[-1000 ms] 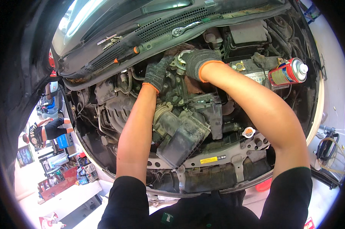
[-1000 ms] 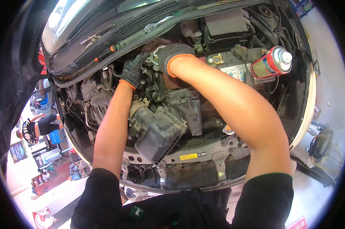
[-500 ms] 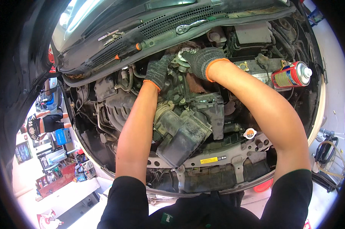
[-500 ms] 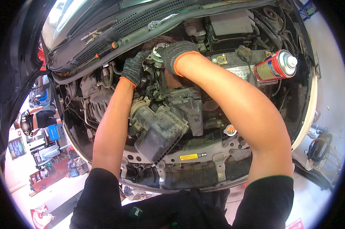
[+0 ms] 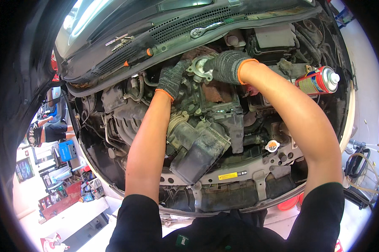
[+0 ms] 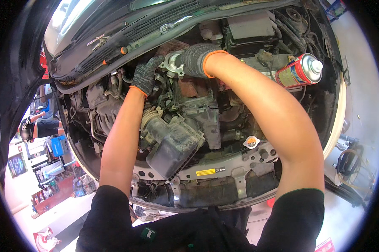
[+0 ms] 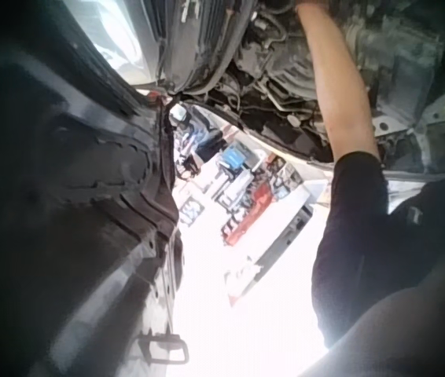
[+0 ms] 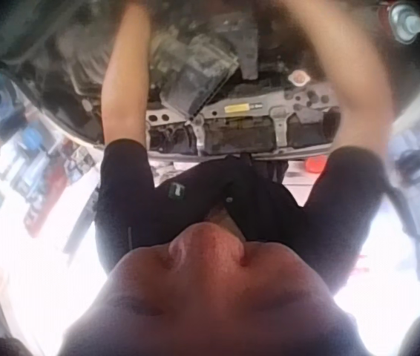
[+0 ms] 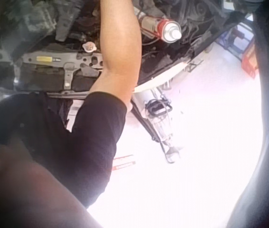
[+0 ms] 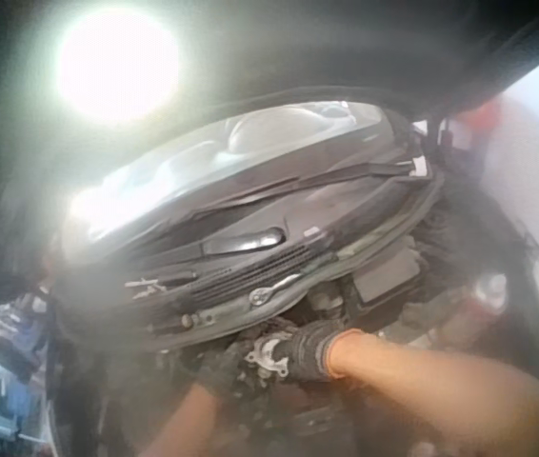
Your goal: The person cleans the throttle body of a car engine by spraying a liquid from a can and wiping the interior components with a white cloth. They move aside parts of the air intake system to access the area.
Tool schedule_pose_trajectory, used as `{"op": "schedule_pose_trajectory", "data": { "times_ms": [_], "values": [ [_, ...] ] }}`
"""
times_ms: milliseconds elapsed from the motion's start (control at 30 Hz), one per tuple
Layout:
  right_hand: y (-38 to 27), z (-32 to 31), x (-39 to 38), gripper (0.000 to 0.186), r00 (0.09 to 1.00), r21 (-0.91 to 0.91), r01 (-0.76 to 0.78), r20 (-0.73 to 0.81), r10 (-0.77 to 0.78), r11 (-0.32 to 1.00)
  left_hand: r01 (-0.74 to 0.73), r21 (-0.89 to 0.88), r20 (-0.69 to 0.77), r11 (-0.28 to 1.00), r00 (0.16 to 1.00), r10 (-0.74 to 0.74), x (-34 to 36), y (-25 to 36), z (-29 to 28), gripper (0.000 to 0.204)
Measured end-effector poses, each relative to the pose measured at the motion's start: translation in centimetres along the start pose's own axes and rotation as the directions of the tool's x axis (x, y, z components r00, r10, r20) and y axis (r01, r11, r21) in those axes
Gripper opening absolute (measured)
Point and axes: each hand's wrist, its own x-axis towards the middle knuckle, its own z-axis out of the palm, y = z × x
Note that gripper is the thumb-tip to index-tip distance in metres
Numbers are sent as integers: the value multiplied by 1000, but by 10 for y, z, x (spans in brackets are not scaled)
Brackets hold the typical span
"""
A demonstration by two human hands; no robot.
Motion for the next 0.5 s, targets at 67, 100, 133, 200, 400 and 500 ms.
{"op": "schedule_pose_trajectory", "data": {
  "times_ms": [67,100,133,200,400,500],
  "values": [
    [-18,-19,0,31,989,-153,-151,-13,150,977,-139,151,4,979,990,140,4,-24,-27,27],
    [-19,-25,-2,30,983,-144,-182,-59,175,973,-159,183,13,970,987,159,9,-34,-33,27],
    [-17,-28,-4,29,974,-132,-212,-104,199,968,-178,216,22,960,984,177,13,-42,-37,28],
    [-12,-28,-10,26,966,-139,-215,-173,191,967,-82,165,4,983,997,82,16,-44,-35,28],
    [-33,-5,0,29,995,-203,-97,-30,93,974,-205,171,34,964,979,202,7,-18,-19,29],
    [-35,-9,7,30,993,-252,-91,48,106,963,-246,460,96,853,969,228,13,-36,-33,29]
  ]
}}
